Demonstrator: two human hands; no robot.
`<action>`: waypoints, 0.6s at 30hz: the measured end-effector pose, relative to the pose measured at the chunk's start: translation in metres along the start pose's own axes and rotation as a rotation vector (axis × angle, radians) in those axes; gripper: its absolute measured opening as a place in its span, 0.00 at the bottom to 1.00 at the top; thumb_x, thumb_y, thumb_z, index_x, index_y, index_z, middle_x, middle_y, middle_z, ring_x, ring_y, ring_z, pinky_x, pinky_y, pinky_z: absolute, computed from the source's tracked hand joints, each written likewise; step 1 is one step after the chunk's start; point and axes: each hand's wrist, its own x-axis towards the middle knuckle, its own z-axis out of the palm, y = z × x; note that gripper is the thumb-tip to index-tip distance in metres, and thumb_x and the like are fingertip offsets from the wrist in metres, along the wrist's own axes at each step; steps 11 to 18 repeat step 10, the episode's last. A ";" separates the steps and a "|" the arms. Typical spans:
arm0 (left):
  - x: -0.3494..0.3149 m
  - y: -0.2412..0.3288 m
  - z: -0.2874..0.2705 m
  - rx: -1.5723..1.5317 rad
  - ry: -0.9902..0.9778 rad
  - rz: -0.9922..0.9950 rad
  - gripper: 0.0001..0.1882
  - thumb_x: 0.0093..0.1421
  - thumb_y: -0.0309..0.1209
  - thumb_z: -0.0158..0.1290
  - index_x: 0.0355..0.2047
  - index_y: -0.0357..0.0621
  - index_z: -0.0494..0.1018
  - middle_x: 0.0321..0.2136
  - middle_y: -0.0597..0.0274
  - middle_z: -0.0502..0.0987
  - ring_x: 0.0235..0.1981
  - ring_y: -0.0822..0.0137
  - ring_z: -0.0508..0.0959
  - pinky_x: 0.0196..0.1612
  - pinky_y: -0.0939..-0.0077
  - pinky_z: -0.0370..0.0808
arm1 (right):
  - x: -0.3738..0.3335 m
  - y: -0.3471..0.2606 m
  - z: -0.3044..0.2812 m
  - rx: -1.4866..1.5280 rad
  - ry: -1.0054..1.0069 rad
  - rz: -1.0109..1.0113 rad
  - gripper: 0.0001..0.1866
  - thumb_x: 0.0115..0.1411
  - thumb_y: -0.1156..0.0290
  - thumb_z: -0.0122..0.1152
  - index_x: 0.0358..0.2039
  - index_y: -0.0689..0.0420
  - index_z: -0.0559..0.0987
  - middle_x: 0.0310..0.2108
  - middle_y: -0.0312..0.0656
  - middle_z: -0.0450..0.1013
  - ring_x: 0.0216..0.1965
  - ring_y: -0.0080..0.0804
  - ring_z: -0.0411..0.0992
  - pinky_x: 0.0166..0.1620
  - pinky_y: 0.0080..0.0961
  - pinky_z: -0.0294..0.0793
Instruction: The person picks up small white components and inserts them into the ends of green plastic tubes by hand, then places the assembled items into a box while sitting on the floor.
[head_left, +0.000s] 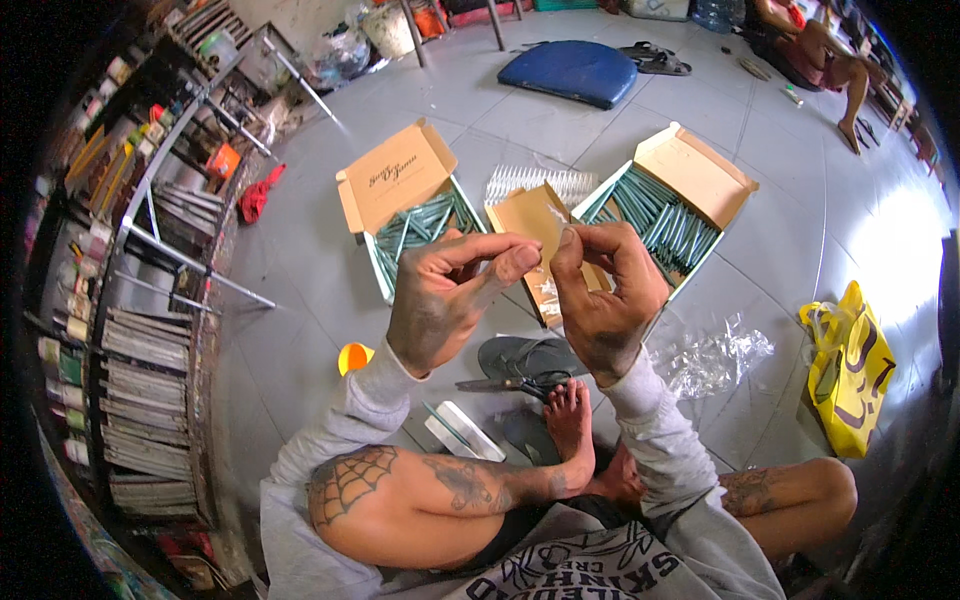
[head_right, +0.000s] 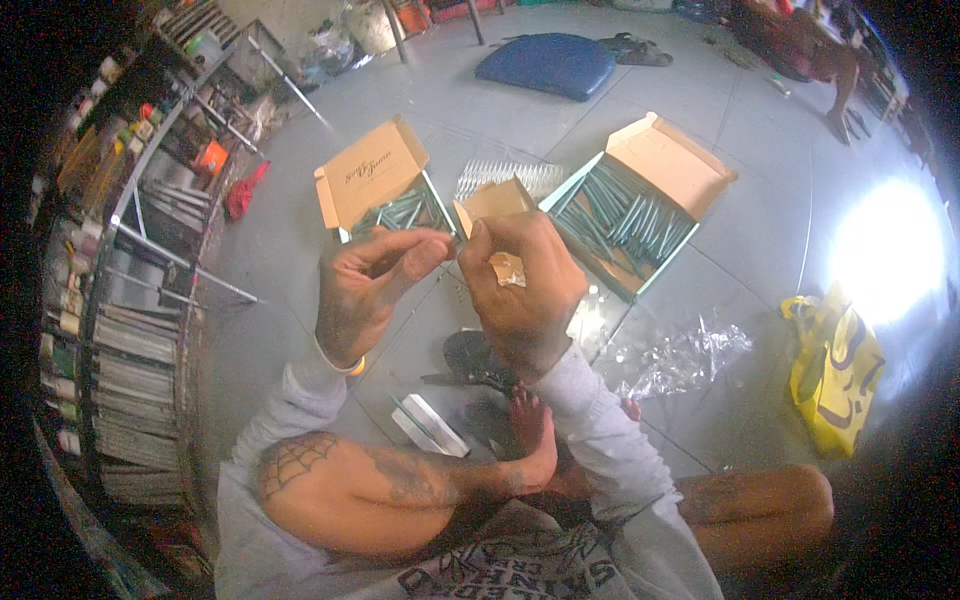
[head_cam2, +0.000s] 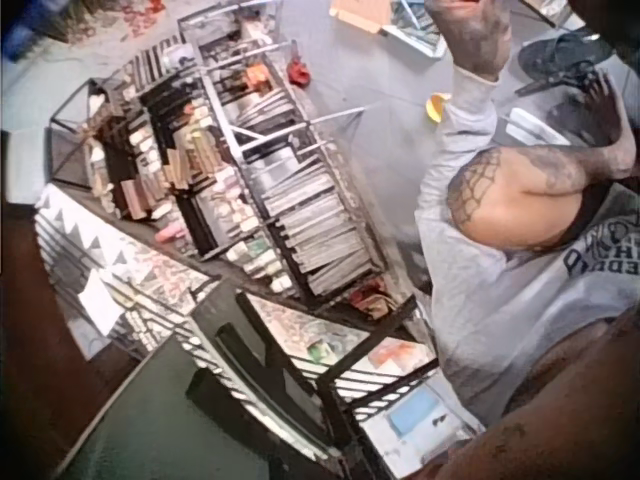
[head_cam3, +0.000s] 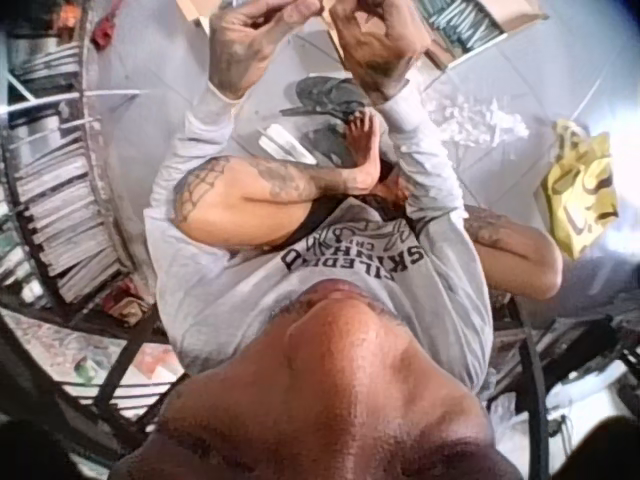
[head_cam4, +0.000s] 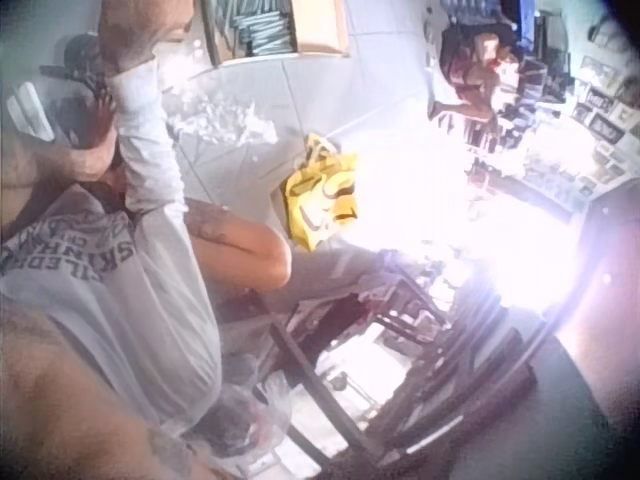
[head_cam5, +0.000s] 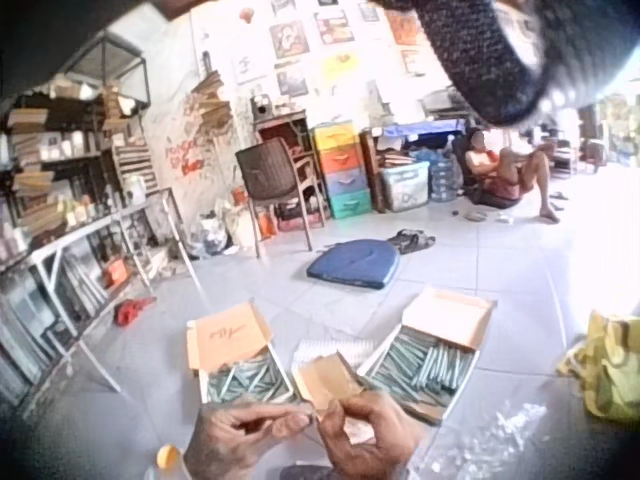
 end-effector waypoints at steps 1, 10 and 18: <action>-0.002 -0.004 0.003 -0.020 0.047 0.048 0.14 0.63 0.35 0.62 0.43 0.38 0.82 0.35 0.63 0.82 0.35 0.76 0.76 0.41 0.80 0.72 | -0.004 0.002 0.006 -0.031 -0.005 -0.032 0.08 0.52 0.82 0.68 0.31 0.61 0.77 0.26 0.45 0.76 0.26 0.37 0.78 0.32 0.27 0.76; -0.047 -0.073 0.002 -0.241 0.306 -0.159 0.13 0.66 0.33 0.58 0.45 0.39 0.82 0.45 0.55 0.82 0.35 0.76 0.75 0.40 0.79 0.73 | -0.058 0.008 0.047 -0.049 -0.261 -0.081 0.12 0.51 0.83 0.66 0.37 0.59 0.80 0.31 0.45 0.77 0.30 0.40 0.79 0.34 0.30 0.77; -0.047 -0.073 0.002 -0.241 0.306 -0.159 0.13 0.66 0.33 0.58 0.45 0.39 0.82 0.45 0.55 0.82 0.35 0.76 0.75 0.40 0.79 0.73 | -0.058 0.008 0.047 -0.049 -0.261 -0.081 0.12 0.51 0.83 0.66 0.37 0.59 0.80 0.31 0.45 0.77 0.30 0.40 0.79 0.34 0.30 0.77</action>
